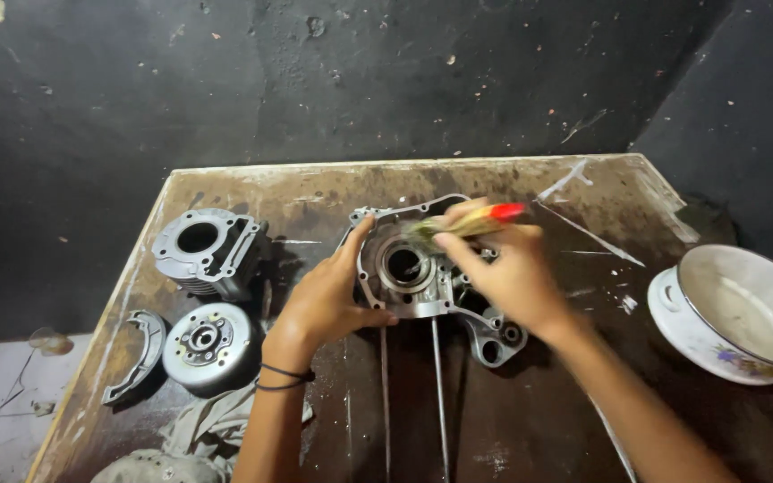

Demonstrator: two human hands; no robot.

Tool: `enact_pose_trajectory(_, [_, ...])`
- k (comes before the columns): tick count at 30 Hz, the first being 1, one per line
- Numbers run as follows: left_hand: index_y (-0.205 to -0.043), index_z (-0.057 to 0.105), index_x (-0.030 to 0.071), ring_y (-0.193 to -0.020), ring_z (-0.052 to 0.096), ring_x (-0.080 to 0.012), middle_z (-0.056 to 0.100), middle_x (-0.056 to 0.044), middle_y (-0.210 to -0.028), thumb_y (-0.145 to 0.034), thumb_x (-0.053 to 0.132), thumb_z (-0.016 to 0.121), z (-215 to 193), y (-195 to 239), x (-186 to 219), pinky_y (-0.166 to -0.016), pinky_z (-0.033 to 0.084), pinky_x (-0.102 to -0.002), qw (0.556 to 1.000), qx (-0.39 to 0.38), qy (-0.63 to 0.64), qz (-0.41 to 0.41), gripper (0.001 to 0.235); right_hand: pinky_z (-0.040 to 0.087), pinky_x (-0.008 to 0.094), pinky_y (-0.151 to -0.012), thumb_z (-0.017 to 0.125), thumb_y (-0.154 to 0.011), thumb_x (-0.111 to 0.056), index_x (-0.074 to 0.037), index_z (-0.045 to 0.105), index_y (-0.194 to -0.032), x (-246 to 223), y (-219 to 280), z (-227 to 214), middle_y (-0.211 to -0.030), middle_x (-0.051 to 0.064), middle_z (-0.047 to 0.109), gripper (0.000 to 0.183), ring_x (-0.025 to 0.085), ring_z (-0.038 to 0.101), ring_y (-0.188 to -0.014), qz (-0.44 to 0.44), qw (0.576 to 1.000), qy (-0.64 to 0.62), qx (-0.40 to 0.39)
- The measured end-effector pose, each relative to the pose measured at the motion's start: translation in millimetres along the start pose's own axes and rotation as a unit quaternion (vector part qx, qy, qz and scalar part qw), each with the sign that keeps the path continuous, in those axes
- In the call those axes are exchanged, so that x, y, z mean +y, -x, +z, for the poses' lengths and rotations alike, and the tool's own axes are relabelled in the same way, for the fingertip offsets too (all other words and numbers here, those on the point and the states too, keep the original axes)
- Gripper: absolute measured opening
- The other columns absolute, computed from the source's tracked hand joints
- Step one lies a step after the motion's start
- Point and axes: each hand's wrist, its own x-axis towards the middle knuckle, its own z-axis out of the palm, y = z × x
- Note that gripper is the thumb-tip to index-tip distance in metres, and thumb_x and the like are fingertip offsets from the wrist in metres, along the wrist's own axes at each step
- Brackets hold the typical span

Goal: Cleaning motorcycle engine crankcase with a brush and solvent.

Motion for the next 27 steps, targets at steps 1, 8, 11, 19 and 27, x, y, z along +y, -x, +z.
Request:
enact_pose_trajectory(1, [-0.156, 0.019, 0.020, -0.136, 0.047, -0.0399, 0.047, -0.018, -0.152, -0.047, 0.028, 0.100, -1, 1, 2, -0.106, 0.043, -0.044, 1.000, 0.002, 0.000, -0.003, 0.136, 0.062, 0.030, -0.085, 0.075, -0.095, -0.009, -0.007, 0.070, -0.110, 1, 0, 12, -0.106, 0.007, 0.079, 0.016, 0.016, 0.078, -0.095, -0.001, 1.000, -0.002, -0.002])
enact_pose_trajectory(8, [-0.156, 0.022, 0.017, -0.134, 0.050, -0.0406, 0.052, -0.021, -0.147, -0.049, 0.031, 0.099, 0, -1, -8, -0.106, 0.044, -0.044, 1.000, -0.003, 0.008, -0.001, 0.133, 0.061, 0.033, -0.075, 0.070, -0.095, -0.011, -0.007, 0.068, -0.111, -19, 16, 43, -0.104, 0.009, 0.079, 0.017, 0.021, 0.079, -0.090, 0.036, 0.993, 0.002, -0.114])
enact_pose_trajectory(11, [-0.155, 0.022, 0.015, -0.136, 0.048, -0.0407, 0.050, -0.022, -0.148, -0.048, 0.029, 0.100, 3, -4, -11, -0.106, 0.043, -0.044, 1.000, 0.009, 0.014, 0.024, 0.133, 0.062, 0.035, -0.074, 0.069, -0.093, -0.013, -0.009, 0.069, -0.116, -28, 18, 16, -0.102, 0.008, 0.080, 0.023, 0.021, 0.080, -0.087, 0.048, 0.981, -0.012, -0.189])
enact_pose_trajectory(19, [-0.156, 0.025, 0.016, -0.136, 0.049, -0.0384, 0.055, -0.020, -0.145, -0.046, 0.027, 0.099, 1, 1, -6, -0.108, 0.043, -0.042, 1.000, 0.007, 0.020, 0.000, 0.133, 0.060, 0.037, -0.061, 0.065, -0.098, -0.019, -0.016, 0.066, -0.116, -6, -13, 14, -0.079, 0.009, 0.077, 0.018, 0.026, 0.076, -0.063, 0.195, 0.951, 0.161, -0.180])
enact_pose_trajectory(27, [-0.154, 0.026, 0.017, -0.136, 0.049, -0.0401, 0.054, -0.021, -0.145, -0.047, 0.026, 0.100, -3, -2, -4, -0.107, 0.043, -0.043, 1.000, -0.005, 0.022, -0.007, 0.130, 0.058, 0.037, -0.060, 0.068, -0.095, -0.018, -0.015, 0.066, -0.116, -28, 6, 52, -0.081, 0.009, 0.077, 0.022, 0.020, 0.077, -0.071, 0.057, 0.977, 0.062, -0.194])
